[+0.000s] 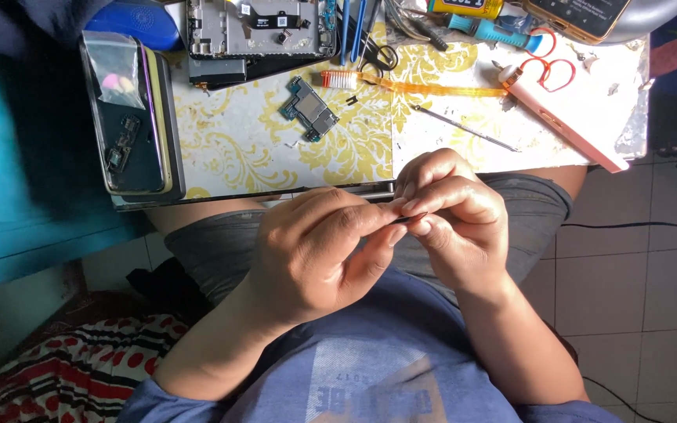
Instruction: The person is repairing a small electronic component, likely a phone motherboard, using a screwdriver and tweezers. They unscrew parts, remove a small metal piece, and manipulate tiny components on the circuit board.
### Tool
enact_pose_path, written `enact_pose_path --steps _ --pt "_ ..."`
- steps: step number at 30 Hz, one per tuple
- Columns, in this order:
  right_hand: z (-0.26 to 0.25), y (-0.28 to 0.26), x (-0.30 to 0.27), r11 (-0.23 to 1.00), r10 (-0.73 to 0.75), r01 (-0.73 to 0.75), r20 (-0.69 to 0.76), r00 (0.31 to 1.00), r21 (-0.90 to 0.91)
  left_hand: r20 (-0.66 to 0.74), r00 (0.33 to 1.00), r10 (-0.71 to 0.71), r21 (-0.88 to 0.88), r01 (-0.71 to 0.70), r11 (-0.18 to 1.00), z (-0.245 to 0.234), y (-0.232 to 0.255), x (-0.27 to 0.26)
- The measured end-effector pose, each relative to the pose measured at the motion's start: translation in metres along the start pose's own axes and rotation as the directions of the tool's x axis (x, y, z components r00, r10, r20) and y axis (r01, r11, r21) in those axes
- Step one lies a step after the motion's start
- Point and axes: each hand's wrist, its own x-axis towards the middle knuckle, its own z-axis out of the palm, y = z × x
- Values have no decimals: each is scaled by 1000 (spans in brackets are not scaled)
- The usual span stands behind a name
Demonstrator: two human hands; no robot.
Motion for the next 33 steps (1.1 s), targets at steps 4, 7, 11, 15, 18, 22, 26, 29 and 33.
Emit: enact_pose_path --steps 4,7,11,15,18,22,26,29,33 --pt "1 -1 0 999 -37 37 6 999 -22 -10 1000 7 -16 -7 1000 2 0 -2" --pt "5 -2 1 996 -34 31 -33 999 -85 -30 1000 6 -12 -7 1000 4 0 -4" --pt "10 -3 2 997 -65 63 -67 996 -39 -34 999 -3 -3 3 1000 5 3 -5" --pt "13 -1 2 996 -81 83 -79 994 21 -44 999 -9 -28 8 1000 7 4 -6" --pt "16 -2 1 994 -66 74 -87 994 86 -52 999 9 -37 -11 999 6 5 -6" --pt "22 1 -3 984 -49 72 -140 989 161 -55 998 43 -3 -43 999 6 5 -4" --pt "23 3 -3 983 -43 70 -153 987 169 -62 998 17 5 -17 1000 7 2 -6" --pt "20 -2 2 998 -56 55 -105 993 -12 -76 996 -46 10 47 999 9 -1 -13" --pt "22 3 6 997 48 -41 -94 994 70 -115 962 -246 -181 224 958 4 1 -7"
